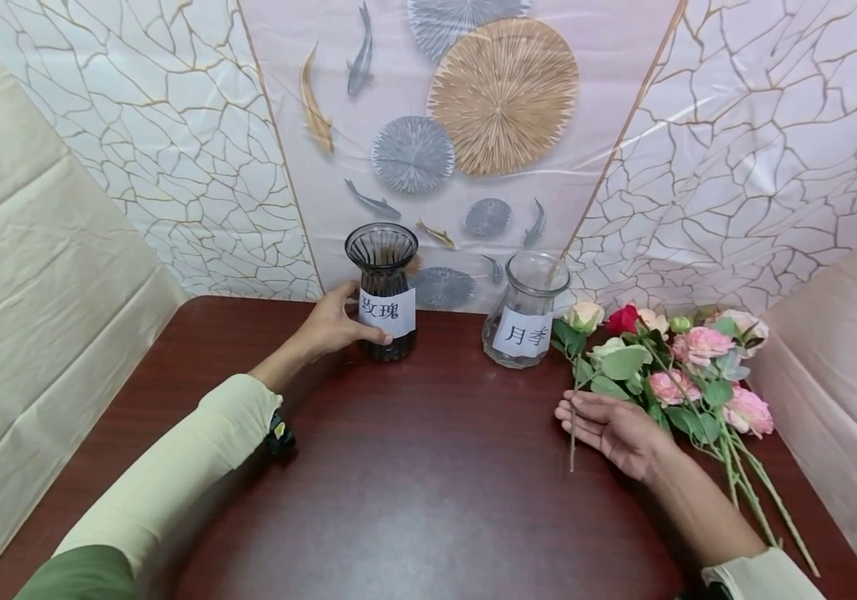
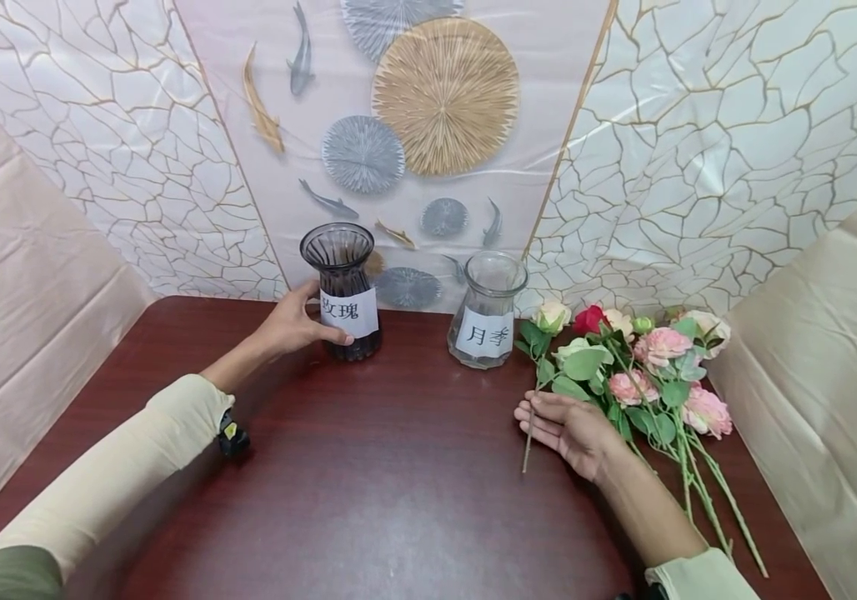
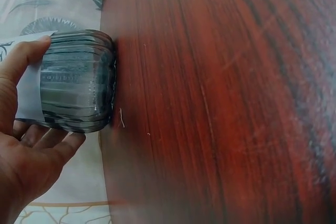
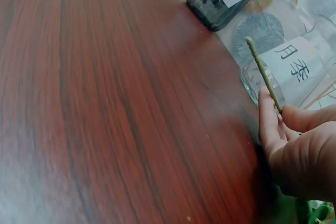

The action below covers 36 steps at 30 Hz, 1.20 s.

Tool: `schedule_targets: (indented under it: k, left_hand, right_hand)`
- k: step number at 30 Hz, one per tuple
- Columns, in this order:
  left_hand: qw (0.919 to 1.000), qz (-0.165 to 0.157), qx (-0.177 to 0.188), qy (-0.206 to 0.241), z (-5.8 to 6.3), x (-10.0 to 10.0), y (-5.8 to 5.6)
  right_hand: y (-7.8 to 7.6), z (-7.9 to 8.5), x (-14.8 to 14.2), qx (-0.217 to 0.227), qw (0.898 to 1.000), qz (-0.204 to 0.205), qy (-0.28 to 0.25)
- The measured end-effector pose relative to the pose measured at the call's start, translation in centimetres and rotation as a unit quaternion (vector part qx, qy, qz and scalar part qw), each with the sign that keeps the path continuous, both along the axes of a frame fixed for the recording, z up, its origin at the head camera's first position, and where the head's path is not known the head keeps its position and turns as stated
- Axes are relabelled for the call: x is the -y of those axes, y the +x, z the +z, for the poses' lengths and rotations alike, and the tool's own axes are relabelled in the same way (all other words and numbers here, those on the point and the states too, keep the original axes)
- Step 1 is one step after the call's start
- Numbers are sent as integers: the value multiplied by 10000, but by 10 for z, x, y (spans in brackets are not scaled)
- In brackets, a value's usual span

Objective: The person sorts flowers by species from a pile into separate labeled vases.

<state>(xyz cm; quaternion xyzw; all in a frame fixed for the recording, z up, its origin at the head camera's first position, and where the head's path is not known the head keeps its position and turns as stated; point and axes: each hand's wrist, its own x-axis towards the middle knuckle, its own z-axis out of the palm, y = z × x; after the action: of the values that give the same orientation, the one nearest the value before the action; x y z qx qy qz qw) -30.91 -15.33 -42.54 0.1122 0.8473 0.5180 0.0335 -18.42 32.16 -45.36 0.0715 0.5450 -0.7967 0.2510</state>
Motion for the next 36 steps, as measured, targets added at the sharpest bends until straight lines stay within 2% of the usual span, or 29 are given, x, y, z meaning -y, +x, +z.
schedule_targets:
  k: [4,11,17,24,29,36]
  left_hand:
    - [10000,-33,4,-36,1,0,0]
    - [9999,-67,-65,-99,3,0,1]
    - [9996,-30,-188,-229,2,1,0]
    - [9995,-33,-199,-224,0,2,0]
    - [9997,-41,-172,-159,-2,2,0]
    - [9996,-93,-204,-144,-3,3,-2]
  right_hand:
    - [-1,-1,4,84,9988,-60,-485]
    - [-1,3,15,-121,9957,-472,-789]
    - [2,7,29,-98,9873,-947,-1273]
    - [8,15,53,-176,9788,-1370,-1511]
    - [6,24,67,-347,9628,-1835,-1952]
    - [-5,33,78,-505,9231,-2531,-2851]
